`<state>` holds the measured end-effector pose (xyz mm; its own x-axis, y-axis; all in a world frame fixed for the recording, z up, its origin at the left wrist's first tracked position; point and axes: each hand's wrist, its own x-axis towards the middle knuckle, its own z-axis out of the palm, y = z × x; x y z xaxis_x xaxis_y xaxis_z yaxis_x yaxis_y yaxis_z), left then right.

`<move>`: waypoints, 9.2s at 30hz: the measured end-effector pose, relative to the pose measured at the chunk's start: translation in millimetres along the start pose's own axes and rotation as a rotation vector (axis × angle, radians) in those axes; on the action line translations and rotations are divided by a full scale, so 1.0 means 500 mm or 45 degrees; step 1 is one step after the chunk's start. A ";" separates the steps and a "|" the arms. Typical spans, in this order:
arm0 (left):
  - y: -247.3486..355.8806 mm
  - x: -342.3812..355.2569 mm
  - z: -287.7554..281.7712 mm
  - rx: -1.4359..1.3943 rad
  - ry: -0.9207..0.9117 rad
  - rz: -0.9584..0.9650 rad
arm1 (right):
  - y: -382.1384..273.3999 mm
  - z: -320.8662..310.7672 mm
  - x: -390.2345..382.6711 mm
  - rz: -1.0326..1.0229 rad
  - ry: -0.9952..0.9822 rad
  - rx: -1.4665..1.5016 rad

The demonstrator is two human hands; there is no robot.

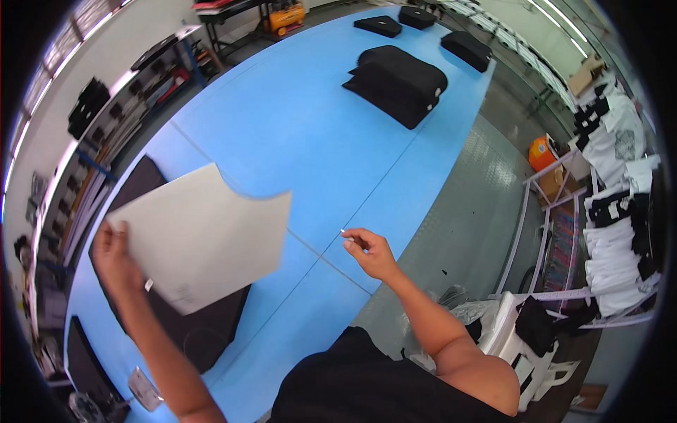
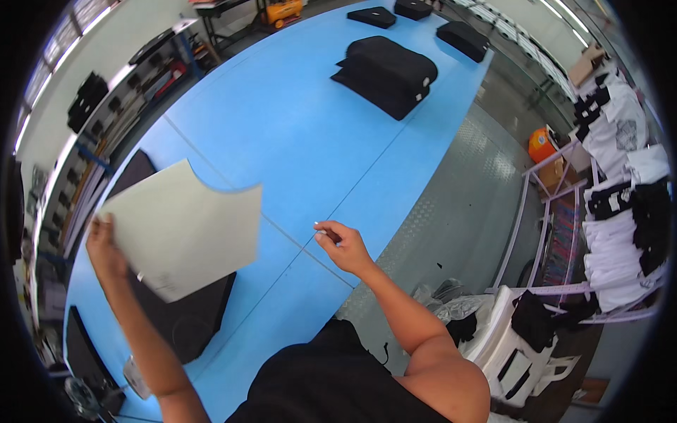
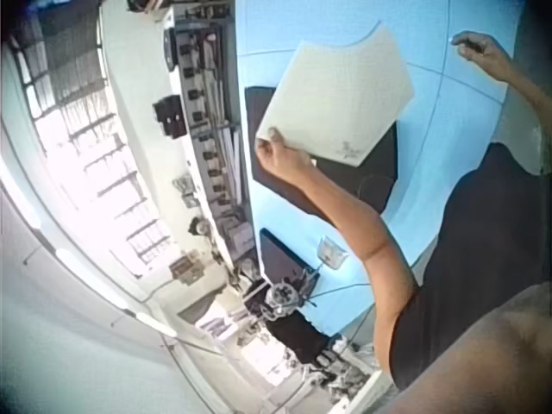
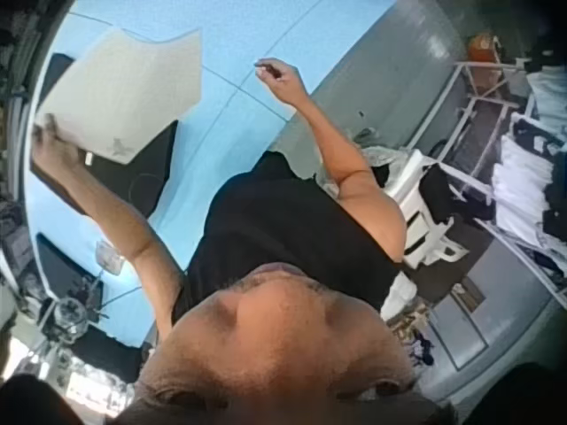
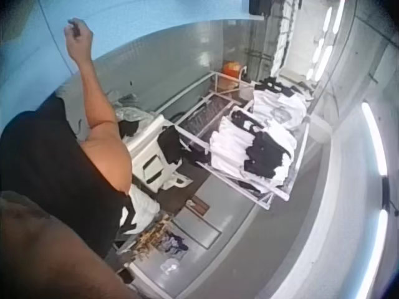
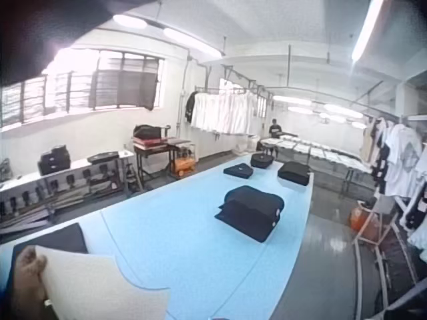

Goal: The person uses a handheld electric fabric cutter to trim a large piece of black fabric on a blue work table. They follow a white paper pattern placed on the fabric to guide the cuts, removing excess material and shaping the fabric piece. The person also handles the pattern and the cut fabric scraps during the process.

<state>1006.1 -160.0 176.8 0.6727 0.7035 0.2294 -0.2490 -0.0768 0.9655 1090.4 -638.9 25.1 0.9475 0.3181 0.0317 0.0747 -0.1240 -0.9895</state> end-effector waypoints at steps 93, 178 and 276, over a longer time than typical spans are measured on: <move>-0.049 -1.141 -1.142 -0.069 0.280 -0.606 | -0.356 1.508 -0.790 -0.762 -1.440 -1.050; -0.377 -0.646 -0.490 -1.187 1.013 -1.195 | -0.268 0.449 -0.560 -0.578 -0.524 -1.658; -0.297 -0.634 -0.499 1.528 -1.079 0.390 | -0.363 0.621 -0.616 -0.121 -0.180 -1.556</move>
<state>656.0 -195.2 -69.8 0.9993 -0.0208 0.0317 -0.0292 -0.9547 0.2962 688.3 -422.4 150.9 0.8863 0.4631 0.0053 0.4548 -0.8680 -0.1996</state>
